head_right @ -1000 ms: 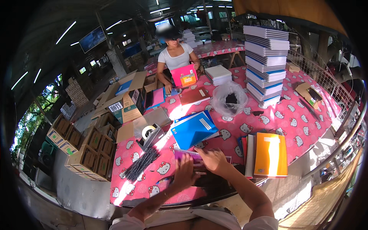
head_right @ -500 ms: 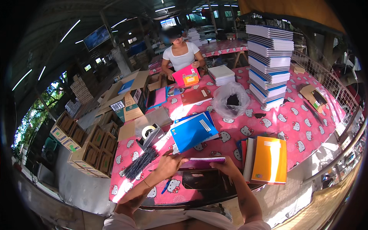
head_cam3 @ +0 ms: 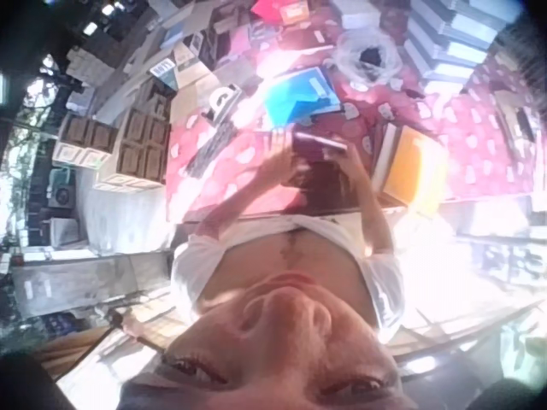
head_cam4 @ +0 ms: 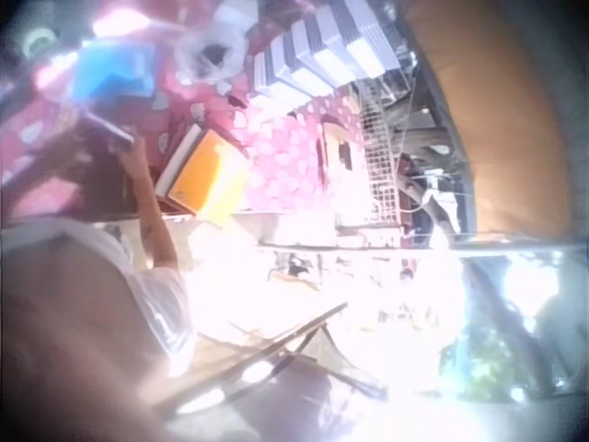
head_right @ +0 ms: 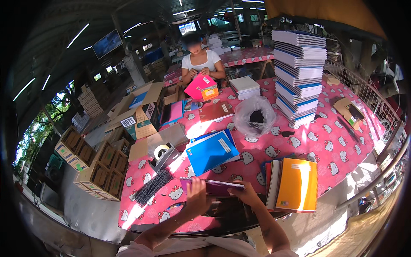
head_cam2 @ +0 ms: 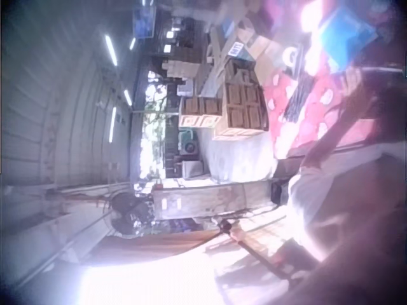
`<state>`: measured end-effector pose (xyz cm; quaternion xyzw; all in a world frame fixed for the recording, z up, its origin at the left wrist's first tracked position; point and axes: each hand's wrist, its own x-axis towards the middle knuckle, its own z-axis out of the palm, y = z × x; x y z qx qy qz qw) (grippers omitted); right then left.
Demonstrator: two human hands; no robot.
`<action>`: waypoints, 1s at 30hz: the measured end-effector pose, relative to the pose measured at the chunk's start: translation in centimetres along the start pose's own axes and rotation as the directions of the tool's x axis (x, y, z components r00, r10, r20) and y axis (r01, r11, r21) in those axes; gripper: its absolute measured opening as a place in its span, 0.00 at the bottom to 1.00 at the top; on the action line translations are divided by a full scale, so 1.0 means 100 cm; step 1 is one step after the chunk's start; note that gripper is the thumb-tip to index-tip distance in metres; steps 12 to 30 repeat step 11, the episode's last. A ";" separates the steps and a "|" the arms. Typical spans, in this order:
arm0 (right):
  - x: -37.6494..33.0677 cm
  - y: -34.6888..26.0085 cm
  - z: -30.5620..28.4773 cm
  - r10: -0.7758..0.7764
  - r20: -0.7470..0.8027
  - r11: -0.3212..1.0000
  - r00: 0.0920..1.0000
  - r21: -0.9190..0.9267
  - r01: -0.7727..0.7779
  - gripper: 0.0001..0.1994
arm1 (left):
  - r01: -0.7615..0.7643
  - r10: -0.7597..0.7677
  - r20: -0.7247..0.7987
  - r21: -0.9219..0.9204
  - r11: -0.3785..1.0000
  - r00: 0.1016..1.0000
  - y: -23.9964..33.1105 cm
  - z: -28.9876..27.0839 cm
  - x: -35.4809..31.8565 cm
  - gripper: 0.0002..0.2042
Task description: The person organizes notebooks by placing a black spine cover over the wire binding of each one and then sets them into a stack.
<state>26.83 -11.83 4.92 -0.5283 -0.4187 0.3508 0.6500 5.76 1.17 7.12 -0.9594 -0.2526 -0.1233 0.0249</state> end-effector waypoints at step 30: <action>0.004 -0.023 0.002 0.209 0.047 0.976 0.977 -0.071 -0.206 0.12 | -0.066 0.150 -0.310 0.265 0.962 0.939 -0.029 -0.017 0.075 0.48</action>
